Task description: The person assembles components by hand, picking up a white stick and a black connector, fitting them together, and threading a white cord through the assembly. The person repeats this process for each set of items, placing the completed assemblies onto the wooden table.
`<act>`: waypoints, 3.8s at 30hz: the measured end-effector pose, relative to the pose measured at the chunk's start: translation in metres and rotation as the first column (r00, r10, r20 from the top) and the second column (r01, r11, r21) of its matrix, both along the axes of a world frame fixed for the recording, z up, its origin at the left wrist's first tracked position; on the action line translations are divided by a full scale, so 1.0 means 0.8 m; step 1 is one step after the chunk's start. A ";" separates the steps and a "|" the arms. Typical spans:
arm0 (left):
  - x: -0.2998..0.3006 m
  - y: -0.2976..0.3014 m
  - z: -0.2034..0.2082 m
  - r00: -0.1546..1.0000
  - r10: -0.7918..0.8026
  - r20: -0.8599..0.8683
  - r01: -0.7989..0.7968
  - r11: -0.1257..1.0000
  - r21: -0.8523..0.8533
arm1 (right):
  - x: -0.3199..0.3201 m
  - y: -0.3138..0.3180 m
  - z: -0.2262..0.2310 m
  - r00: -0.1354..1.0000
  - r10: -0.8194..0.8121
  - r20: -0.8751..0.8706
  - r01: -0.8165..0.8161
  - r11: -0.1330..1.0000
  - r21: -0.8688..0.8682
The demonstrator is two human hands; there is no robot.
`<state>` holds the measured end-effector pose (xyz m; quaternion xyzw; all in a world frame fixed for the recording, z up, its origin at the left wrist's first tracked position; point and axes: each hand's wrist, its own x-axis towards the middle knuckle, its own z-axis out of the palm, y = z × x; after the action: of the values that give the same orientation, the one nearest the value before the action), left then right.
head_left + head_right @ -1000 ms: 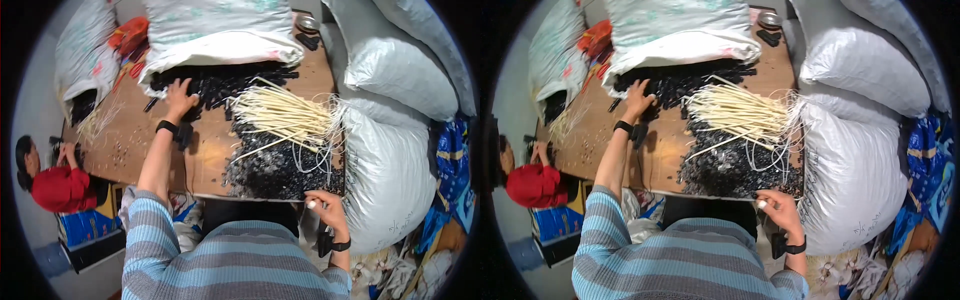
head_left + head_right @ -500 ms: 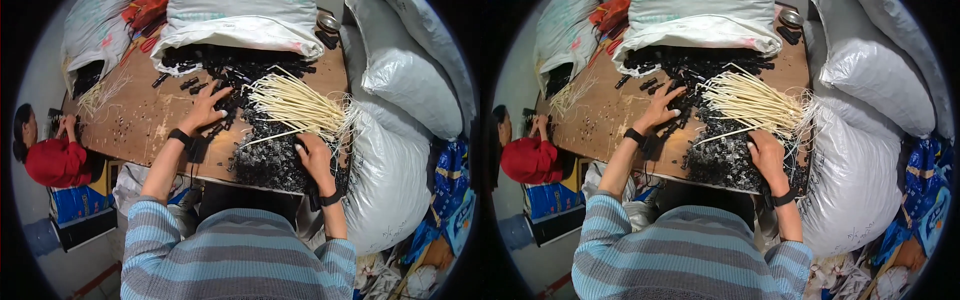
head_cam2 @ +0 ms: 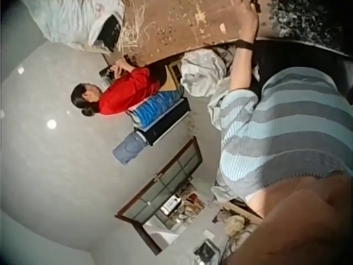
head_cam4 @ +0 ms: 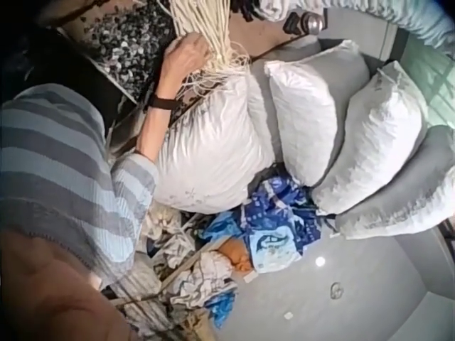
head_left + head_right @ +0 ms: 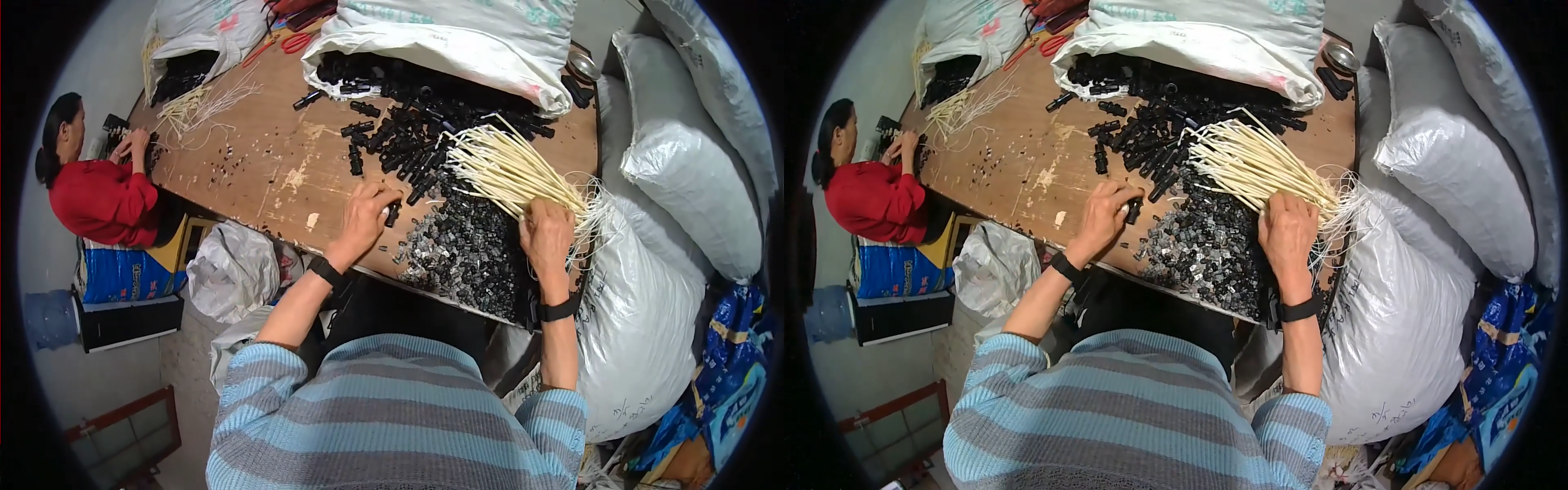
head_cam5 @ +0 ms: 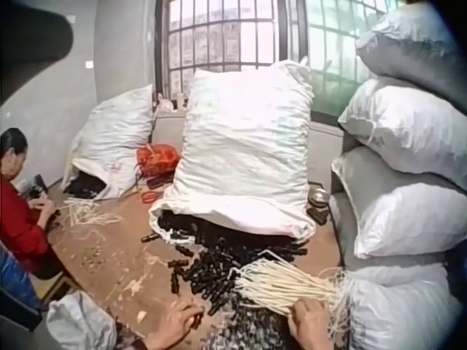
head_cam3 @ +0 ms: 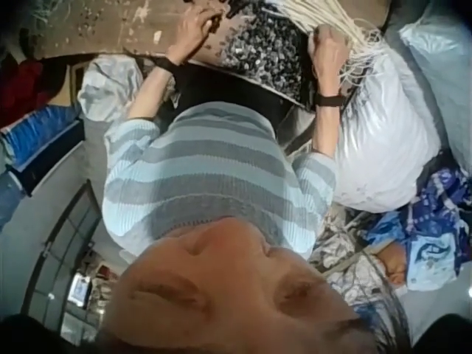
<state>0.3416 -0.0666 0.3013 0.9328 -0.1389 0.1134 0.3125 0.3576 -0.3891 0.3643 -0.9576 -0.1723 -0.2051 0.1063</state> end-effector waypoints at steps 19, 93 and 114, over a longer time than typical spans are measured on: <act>0.000 0.020 0.015 0.959 0.277 -0.056 -0.268 0.955 0.127 | -0.097 0.040 -0.027 0.751 0.298 -0.589 0.381 0.532 0.756; -0.031 -0.059 0.028 0.800 -0.280 -0.530 -0.223 0.681 -0.697 | -0.072 0.122 -0.005 0.835 0.368 -0.410 -0.081 0.818 0.570; -0.040 -0.059 0.039 0.984 -0.176 -0.043 0.168 0.975 -0.146 | -0.065 0.113 -0.025 0.933 0.268 -0.239 -0.114 0.852 0.511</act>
<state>0.3099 -0.1140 0.3324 0.8956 -0.2019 0.0695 0.3902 0.3052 -0.2989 0.3446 -0.8969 -0.1920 -0.0819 0.3899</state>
